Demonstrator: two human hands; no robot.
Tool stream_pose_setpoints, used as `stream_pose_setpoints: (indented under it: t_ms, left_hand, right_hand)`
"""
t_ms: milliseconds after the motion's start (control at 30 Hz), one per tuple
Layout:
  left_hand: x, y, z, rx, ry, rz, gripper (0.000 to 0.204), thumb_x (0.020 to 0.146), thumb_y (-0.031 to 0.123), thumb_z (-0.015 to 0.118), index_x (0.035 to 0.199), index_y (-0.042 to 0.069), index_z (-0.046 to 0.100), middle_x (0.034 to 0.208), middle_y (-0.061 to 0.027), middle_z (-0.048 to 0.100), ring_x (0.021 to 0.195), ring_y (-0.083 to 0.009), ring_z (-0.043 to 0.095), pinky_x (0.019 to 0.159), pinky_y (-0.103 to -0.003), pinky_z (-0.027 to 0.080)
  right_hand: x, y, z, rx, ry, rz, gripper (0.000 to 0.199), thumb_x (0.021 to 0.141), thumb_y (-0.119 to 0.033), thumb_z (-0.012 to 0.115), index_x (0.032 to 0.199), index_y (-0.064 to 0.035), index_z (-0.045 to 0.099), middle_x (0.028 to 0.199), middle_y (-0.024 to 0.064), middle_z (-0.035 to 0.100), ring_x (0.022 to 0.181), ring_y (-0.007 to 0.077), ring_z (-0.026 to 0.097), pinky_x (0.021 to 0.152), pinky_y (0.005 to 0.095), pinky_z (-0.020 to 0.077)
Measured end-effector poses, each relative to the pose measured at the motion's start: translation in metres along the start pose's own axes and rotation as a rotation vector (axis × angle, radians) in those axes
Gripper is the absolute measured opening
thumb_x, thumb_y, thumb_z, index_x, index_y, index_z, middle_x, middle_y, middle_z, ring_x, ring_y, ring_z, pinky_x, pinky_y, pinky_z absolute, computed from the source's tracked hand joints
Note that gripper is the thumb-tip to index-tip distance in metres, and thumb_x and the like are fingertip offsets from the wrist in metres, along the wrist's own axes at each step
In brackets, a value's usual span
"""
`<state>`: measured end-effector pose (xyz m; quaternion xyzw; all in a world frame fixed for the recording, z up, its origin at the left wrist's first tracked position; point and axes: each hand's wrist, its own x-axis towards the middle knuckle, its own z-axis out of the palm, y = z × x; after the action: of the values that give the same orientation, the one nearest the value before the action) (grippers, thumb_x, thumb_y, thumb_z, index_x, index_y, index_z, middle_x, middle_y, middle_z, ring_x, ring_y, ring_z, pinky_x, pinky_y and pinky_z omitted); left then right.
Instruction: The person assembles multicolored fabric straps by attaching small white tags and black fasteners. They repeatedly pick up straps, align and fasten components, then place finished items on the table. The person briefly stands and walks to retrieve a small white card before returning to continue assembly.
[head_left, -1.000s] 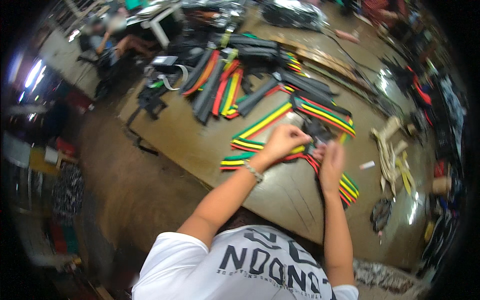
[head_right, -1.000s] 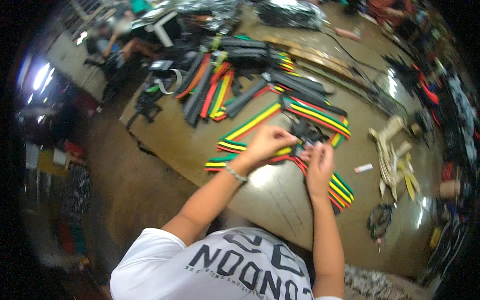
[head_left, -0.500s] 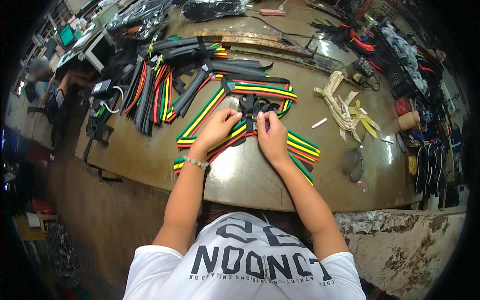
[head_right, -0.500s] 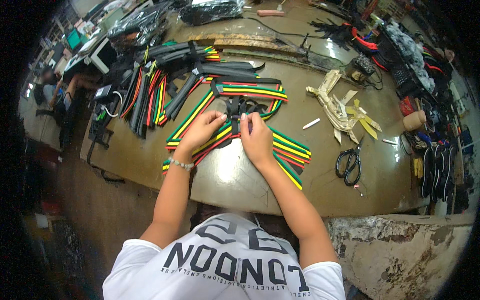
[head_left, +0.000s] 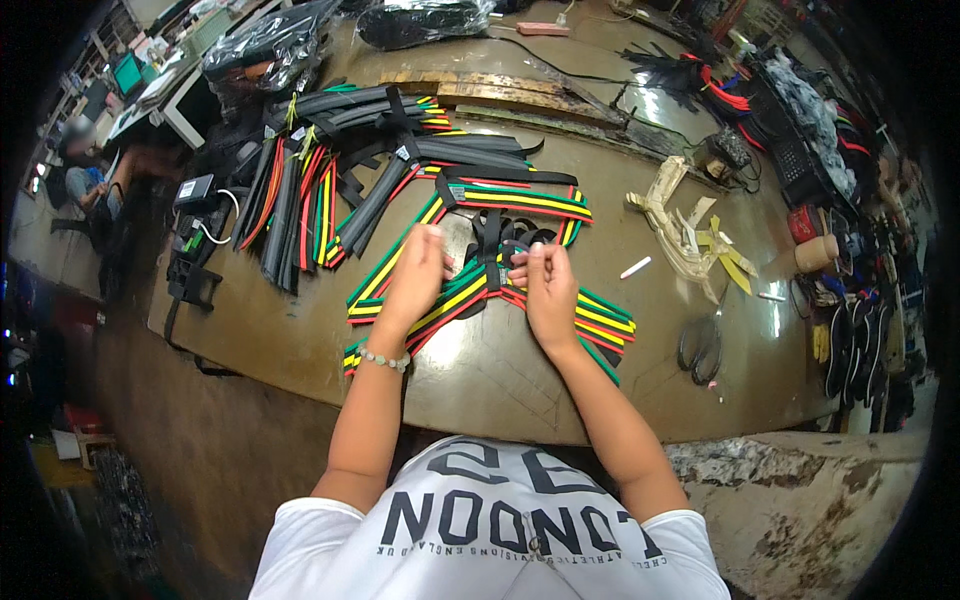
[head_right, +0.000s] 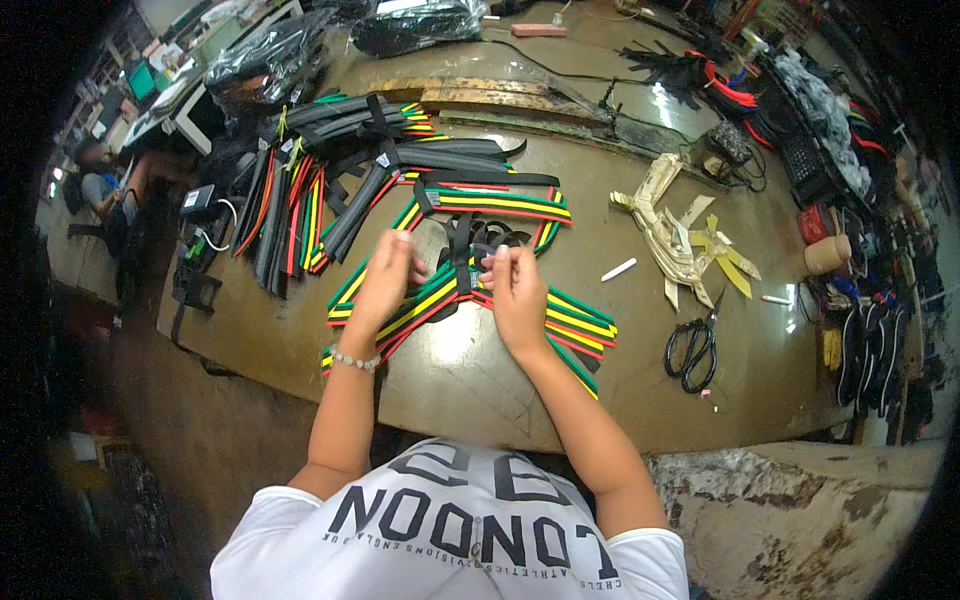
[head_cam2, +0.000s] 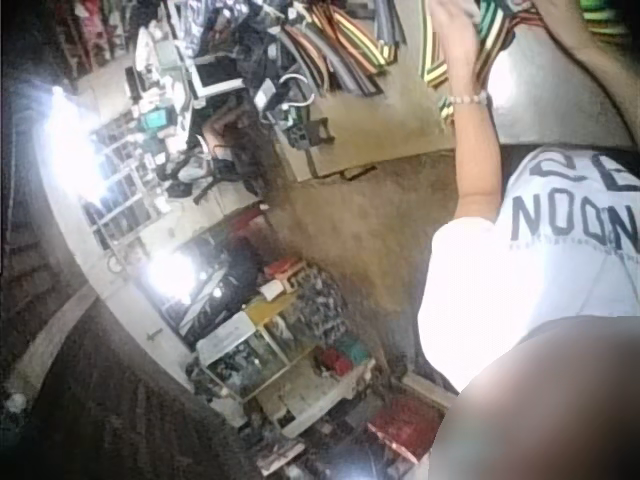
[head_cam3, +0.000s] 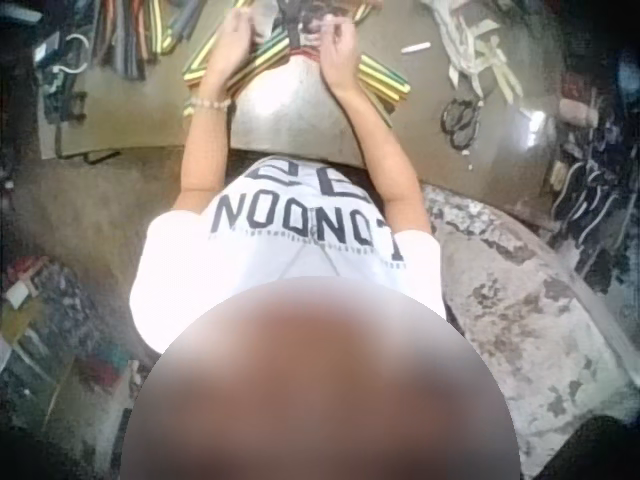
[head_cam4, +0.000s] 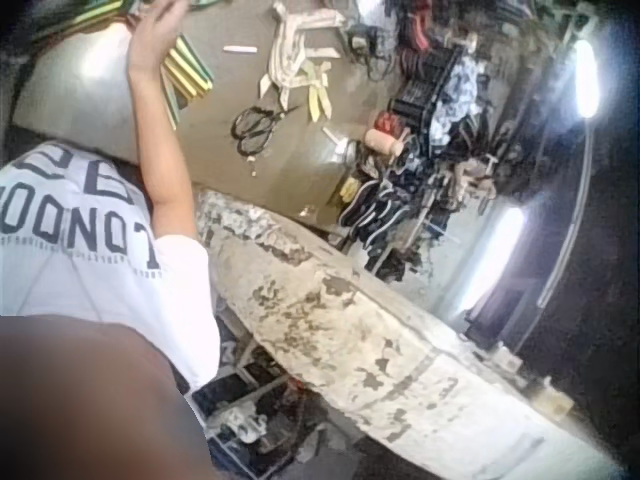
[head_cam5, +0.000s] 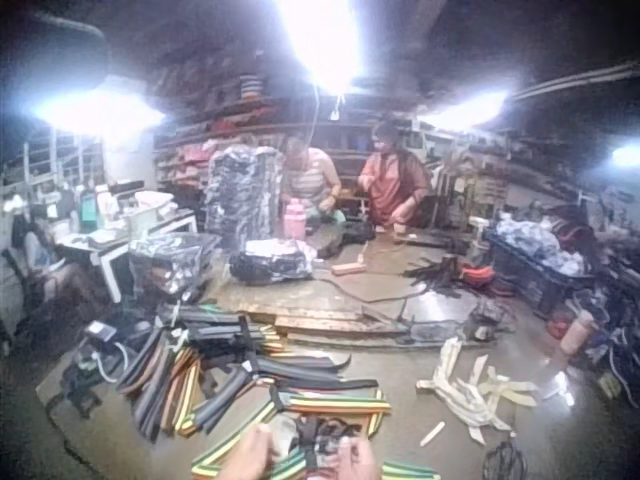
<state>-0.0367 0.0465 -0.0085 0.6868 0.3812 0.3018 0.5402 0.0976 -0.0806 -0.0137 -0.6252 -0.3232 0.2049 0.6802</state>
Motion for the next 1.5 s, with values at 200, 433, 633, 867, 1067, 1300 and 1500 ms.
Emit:
stream_pose_setpoints:
  t_ms: [200,433,633,867,1067,1300,1500]
  left_hand:
    - [0.017,-0.001,-0.055,0.704,0.699,0.176,0.021,0.096,0.014,0.043,0.093,-0.005,0.050,0.095,-0.0206,0.052,0.097,-0.0376,0.049,0.087,-0.047,0.037]
    - [-0.022,0.067,-0.166,0.472,0.110,0.079,0.091,0.074,0.028,0.078,0.146,0.012,0.026,0.146,-0.0197,0.022,0.134,-0.0412,0.028,0.110,-0.046,0.029]
    - [-0.117,0.080,-0.317,0.621,0.325,-0.175,0.088,0.082,0.037,0.071,0.151,0.021,0.018,0.156,-0.0218,-0.001,0.141,-0.0484,0.006,0.113,-0.053,0.017]
    - [-0.354,0.085,-0.560,1.116,0.942,-0.827,0.084,0.089,0.052,0.056,0.153,0.027,0.007,0.157,-0.0166,-0.009,0.141,-0.0483,-0.005,0.110,-0.065,0.011]
    - [-0.445,0.069,-0.559,0.777,1.136,-1.208,0.092,0.085,0.061,0.056,0.152,0.032,-0.001,0.157,-0.0129,-0.013,0.142,-0.0449,-0.009,0.107,-0.070,0.011]
    - [-0.435,0.057,-0.606,0.520,1.204,-1.279,0.093,0.085,0.062,0.055,0.152,0.032,-0.002,0.157,-0.0144,-0.014,0.140,-0.0501,-0.010,0.103,-0.075,0.009]
    - [-0.386,0.074,-0.845,1.150,1.357,-0.784,0.084,0.088,0.048,0.058,0.153,0.026,0.009,0.159,-0.0104,-0.003,0.143,-0.0436,-0.003,0.110,-0.066,0.009]
  right_hand:
    - [0.006,0.002,-0.007,0.155,0.039,0.145,0.028,0.102,-0.026,0.044,0.092,-0.0007,0.048,0.081,0.0081,0.058,0.069,0.0122,0.061,0.064,0.0263,0.0544]
    - [-0.001,-0.002,-0.034,-0.588,0.119,-0.004,0.024,0.098,-0.022,0.052,0.091,0.0002,0.057,0.085,0.0115,0.059,0.078,0.0223,0.056,0.070,0.0347,0.0440]
    - [-0.009,0.008,-0.058,-1.008,0.134,-0.167,0.030,0.098,-0.023,0.045,0.105,0.0026,0.058,0.105,0.0208,0.055,0.100,0.0375,0.051,0.089,0.0441,0.0398]
    - [0.030,-0.075,0.088,-1.095,0.229,-0.388,0.036,0.100,-0.023,0.040,0.117,0.0046,0.054,0.126,0.0234,0.047,0.119,0.0371,0.044,0.103,0.0456,0.0320]
    - [-0.008,-0.120,0.364,-0.723,-0.164,-0.537,0.028,0.098,-0.017,0.045,0.117,0.0002,0.056,0.134,0.0187,0.038,0.127,0.0331,0.036,0.108,0.0419,0.0274]
    - [-0.063,-0.157,0.532,-0.524,-0.425,-0.627,0.038,0.089,-0.007,0.056,0.126,-0.0030,0.047,0.133,0.0213,0.041,0.126,0.0371,0.039,0.107,0.0441,0.0297]
    - [0.033,-0.205,0.762,-0.258,-0.573,-0.457,0.049,0.091,-0.009,0.057,0.137,-0.0076,0.040,0.090,0.0138,0.067,0.073,0.0214,0.063,0.074,0.0329,0.0508]
